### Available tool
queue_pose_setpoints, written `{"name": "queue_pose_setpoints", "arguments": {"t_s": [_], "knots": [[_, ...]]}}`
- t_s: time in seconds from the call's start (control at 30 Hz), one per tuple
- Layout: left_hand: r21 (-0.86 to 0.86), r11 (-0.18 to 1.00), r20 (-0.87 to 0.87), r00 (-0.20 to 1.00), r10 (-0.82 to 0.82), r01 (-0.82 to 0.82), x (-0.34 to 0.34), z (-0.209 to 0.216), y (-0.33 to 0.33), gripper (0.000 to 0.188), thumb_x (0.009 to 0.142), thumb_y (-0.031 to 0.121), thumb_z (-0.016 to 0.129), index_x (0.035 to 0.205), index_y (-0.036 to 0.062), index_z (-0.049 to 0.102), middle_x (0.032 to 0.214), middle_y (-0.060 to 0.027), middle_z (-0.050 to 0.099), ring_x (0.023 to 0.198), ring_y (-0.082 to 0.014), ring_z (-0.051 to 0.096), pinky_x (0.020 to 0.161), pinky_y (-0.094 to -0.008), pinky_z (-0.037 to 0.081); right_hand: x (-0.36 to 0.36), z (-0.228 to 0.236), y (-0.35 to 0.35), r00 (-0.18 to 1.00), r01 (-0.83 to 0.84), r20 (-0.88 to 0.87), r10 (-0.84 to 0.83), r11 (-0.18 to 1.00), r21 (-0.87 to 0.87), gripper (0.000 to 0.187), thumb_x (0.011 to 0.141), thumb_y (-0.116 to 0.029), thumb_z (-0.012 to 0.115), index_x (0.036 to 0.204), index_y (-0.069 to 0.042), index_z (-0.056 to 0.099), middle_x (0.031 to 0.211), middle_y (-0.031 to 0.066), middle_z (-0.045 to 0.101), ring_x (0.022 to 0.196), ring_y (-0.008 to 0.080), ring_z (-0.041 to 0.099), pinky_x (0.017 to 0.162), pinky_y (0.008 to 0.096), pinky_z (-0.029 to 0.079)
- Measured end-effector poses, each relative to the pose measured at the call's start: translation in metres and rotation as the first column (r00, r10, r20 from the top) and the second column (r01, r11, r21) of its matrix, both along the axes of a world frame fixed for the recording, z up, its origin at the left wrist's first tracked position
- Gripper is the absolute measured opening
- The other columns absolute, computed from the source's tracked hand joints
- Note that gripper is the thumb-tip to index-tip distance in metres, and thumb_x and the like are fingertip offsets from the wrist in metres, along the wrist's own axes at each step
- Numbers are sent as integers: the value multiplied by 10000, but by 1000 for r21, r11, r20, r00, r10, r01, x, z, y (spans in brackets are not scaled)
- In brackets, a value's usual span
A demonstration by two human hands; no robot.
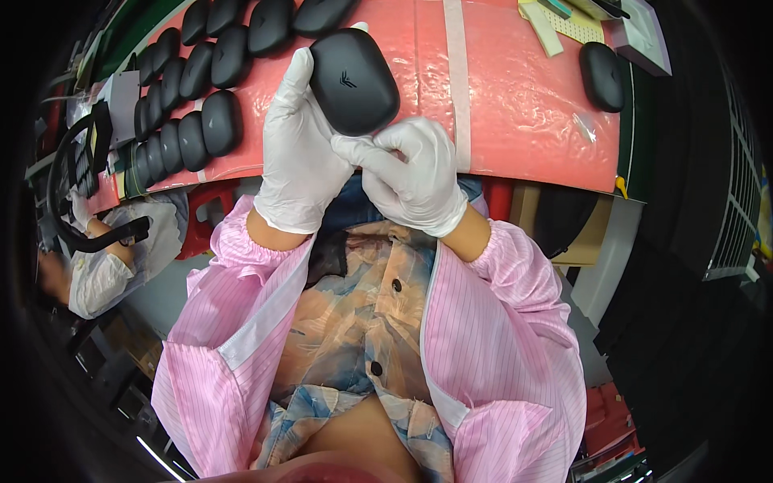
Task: Cleaning and inspecting wireless earbud charging cases at a factory station.
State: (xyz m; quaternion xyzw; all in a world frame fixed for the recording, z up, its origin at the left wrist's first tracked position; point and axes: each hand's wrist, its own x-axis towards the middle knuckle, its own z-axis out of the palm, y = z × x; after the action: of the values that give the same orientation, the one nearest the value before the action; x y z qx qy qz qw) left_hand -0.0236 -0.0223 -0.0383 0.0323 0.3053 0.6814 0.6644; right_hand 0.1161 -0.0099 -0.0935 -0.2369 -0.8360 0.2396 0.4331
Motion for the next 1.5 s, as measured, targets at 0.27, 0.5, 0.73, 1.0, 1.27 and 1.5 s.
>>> {"name": "queue_pose_setpoints", "arguments": {"t_s": [0.27, 0.5, 0.73, 1.0, 1.27, 1.5], "knots": [[-58, 970, 56, 971, -231, 234, -14, -18, 14, 661, 930, 548, 481, 1164, -64, 574, 910, -77, 640, 711, -179, 597, 609, -298, 528, 26, 45, 55, 993, 83, -54, -103, 951, -299, 254, 899, 63, 498, 1107, 38, 642, 998, 68, 646, 896, 136, 606, 816, 272, 489], [-352, 924, -38, 985, -171, 147, -2, 16, 8, 639, 887, 615, 520, 1045, 1, 596, 843, -66, 639, 698, -172, 632, 593, -305, 536, -3, 50, 34, 979, -199, 49, 199, 980, -11, 388, 664, 90, 566, 962, -94, 734, 798, 52, 551, 724, 248, 550, 695, 318, 465], [290, 908, 500, 760, -414, 303, -9, -17, 14, 1309, 662, 894, 498, 1497, -51, 149, 1407, -160, 430, 1240, -254, 479, 1055, -365, 401, 23, 47, 31, 987, -49, -157, 19, 980, -192, 353, 734, 120, 525, 975, -55, 715, 854, 50, 590, 723, 173, 572, 662, 301, 481], [444, 840, 363, 795, -486, 310, -2, -16, 15, 919, 924, 674, 363, 1508, -1, 145, 1565, -195, 202, 1440, -303, 231, 1180, -417, 191, -11, 52, 31, 996, -54, 76, 41, 983, 178, 358, 661, 15, 606, 968, -118, 733, 799, 31, 569, 760, 262, 570, 709, 386, 445], [330, 917, 595, 705, -385, 223, -5, -15, 8, 978, 845, 764, 360, 1484, 27, 278, 1509, -168, 338, 1347, -296, 380, 1153, -446, 231, -8, 66, 73, 997, -68, 32, 66, 993, 92, 340, 711, 106, 570, 962, -69, 718, 854, 58, 565, 727, 222, 572, 657, 321, 455], [405, 876, 415, 801, -432, 262, 3, -21, 36, 1176, 735, 815, 510, 1539, 64, 94, 1575, -228, 139, 1466, -345, 149, 1179, -478, 176, 12, 33, 24, 964, -264, 11, 264, 963, 58, 421, 546, 5, 610, 933, -116, 726, 757, 29, 526, 684, 229, 514, 613, 329, 397]]}}
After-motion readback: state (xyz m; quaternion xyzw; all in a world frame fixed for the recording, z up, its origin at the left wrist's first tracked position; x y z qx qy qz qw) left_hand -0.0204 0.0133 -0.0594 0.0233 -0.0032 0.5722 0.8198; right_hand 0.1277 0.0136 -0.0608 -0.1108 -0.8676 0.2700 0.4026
